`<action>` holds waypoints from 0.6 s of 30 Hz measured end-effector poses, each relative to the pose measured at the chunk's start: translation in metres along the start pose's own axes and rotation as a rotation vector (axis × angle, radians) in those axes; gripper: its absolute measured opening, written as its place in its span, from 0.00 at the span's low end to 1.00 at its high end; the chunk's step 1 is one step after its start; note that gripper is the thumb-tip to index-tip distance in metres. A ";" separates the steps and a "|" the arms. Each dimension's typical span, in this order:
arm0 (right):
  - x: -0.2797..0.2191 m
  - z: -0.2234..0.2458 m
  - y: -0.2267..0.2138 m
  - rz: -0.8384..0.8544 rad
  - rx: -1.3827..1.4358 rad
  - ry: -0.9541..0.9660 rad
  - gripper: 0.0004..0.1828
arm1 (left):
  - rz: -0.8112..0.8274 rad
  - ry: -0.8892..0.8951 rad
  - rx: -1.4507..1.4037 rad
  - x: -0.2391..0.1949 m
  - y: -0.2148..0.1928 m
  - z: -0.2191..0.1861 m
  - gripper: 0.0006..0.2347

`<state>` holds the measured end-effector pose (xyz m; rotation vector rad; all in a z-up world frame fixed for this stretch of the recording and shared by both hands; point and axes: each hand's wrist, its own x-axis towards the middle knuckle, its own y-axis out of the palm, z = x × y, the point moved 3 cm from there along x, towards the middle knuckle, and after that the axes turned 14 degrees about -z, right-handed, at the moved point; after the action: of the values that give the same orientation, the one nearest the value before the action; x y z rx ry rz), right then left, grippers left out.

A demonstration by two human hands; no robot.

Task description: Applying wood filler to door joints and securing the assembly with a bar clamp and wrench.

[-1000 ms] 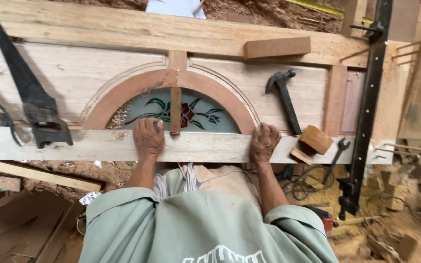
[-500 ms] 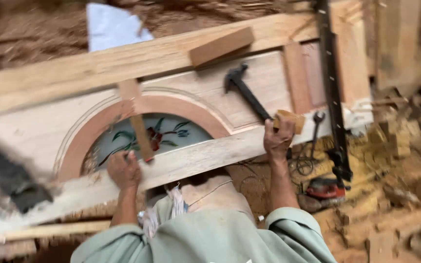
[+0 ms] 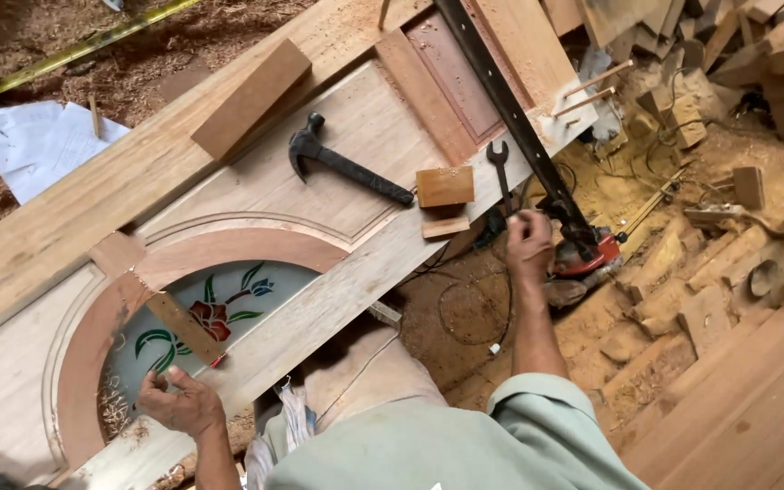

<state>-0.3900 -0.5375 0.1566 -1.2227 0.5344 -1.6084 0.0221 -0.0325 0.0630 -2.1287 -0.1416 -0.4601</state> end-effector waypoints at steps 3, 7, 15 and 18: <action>-0.028 -0.002 0.023 0.141 -0.041 -0.095 0.18 | 0.010 0.079 0.010 -0.002 0.001 -0.009 0.24; -0.020 -0.017 0.053 0.166 -0.216 0.042 0.29 | 0.046 0.119 0.012 0.001 -0.005 -0.007 0.18; -0.011 0.008 0.046 0.449 -0.140 0.515 0.07 | 0.078 0.152 -0.002 0.021 -0.029 -0.003 0.19; -0.021 0.019 0.018 0.265 0.233 0.720 0.10 | 0.039 0.221 -0.044 0.027 -0.042 -0.009 0.18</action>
<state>-0.3654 -0.5217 0.1405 -0.3516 0.8822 -1.7930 0.0335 -0.0175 0.1105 -2.1034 0.0362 -0.6768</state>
